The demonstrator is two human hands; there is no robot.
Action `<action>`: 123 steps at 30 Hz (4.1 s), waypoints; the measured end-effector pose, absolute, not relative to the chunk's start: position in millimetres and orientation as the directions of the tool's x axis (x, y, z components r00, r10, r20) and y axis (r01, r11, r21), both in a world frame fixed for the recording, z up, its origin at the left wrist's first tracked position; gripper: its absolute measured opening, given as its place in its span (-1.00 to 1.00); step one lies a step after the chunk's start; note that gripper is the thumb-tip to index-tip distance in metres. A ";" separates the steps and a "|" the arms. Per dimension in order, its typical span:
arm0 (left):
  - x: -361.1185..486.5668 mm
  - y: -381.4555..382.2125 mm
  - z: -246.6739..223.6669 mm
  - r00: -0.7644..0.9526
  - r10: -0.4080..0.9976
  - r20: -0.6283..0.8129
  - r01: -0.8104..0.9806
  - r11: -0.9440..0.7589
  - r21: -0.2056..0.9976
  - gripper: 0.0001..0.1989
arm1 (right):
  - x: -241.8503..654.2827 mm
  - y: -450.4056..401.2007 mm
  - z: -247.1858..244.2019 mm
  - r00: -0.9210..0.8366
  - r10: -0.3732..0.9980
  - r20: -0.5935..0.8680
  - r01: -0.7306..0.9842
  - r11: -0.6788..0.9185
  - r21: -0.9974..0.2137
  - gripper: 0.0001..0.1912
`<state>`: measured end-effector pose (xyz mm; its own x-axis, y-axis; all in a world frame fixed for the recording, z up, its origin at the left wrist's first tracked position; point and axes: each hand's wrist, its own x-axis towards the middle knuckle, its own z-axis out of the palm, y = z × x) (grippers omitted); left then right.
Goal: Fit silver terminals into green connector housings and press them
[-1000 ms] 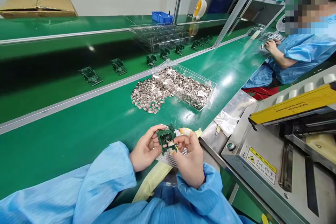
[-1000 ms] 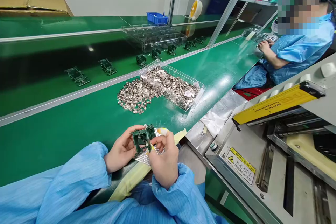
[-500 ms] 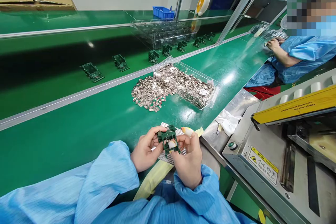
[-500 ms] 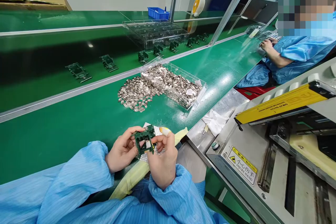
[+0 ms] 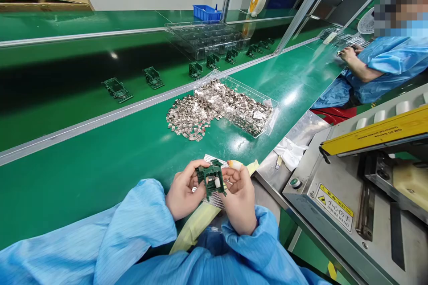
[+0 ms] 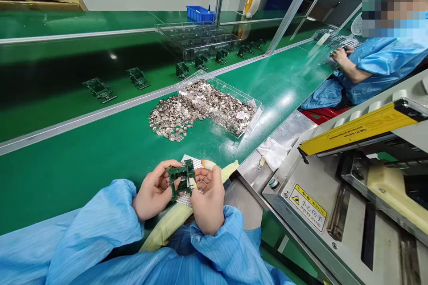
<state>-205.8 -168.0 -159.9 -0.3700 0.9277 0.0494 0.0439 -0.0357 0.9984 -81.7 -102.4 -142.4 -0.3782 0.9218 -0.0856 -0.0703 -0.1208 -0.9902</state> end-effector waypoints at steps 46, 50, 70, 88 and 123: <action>-210.3 -115.3 -165.6 -0.244 0.956 0.164 0.519 -0.014 0.855 -0.61 | -3.5 -119.8 -219.3 -0.548 0.836 0.030 0.086 0.092 -0.992 -0.57; -210.6 -115.4 -166.5 -0.261 0.952 0.160 0.506 -0.006 0.862 -0.62 | 4.1 -116.6 -223.4 -0.590 0.808 -0.013 0.218 0.144 -0.965 -0.66; -178.2 -141.8 -158.6 -0.198 0.979 -0.058 -0.268 0.003 0.963 -0.63 | 16.4 -93.1 -136.8 -0.491 0.871 0.000 0.180 0.101 -0.978 -0.85; -176.8 -146.7 -162.9 -0.228 0.970 0.079 -0.081 -0.099 0.992 -0.69 | -55.6 -104.1 -153.9 -0.237 0.880 0.411 0.314 0.470 -0.825 -0.90; -190.3 -147.5 -166.5 -0.125 0.992 0.002 -0.011 -0.004 1.000 -0.65 | -48.2 -75.2 -154.0 -0.444 0.885 -0.140 -0.199 -0.250 -0.948 -0.56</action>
<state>-190.3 -147.5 -166.5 -0.1251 0.9921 0.0023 -0.0106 -0.0037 0.9999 -48.2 -75.2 -154.0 -0.4437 0.8852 -0.1401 -0.1992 -0.2498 -0.9476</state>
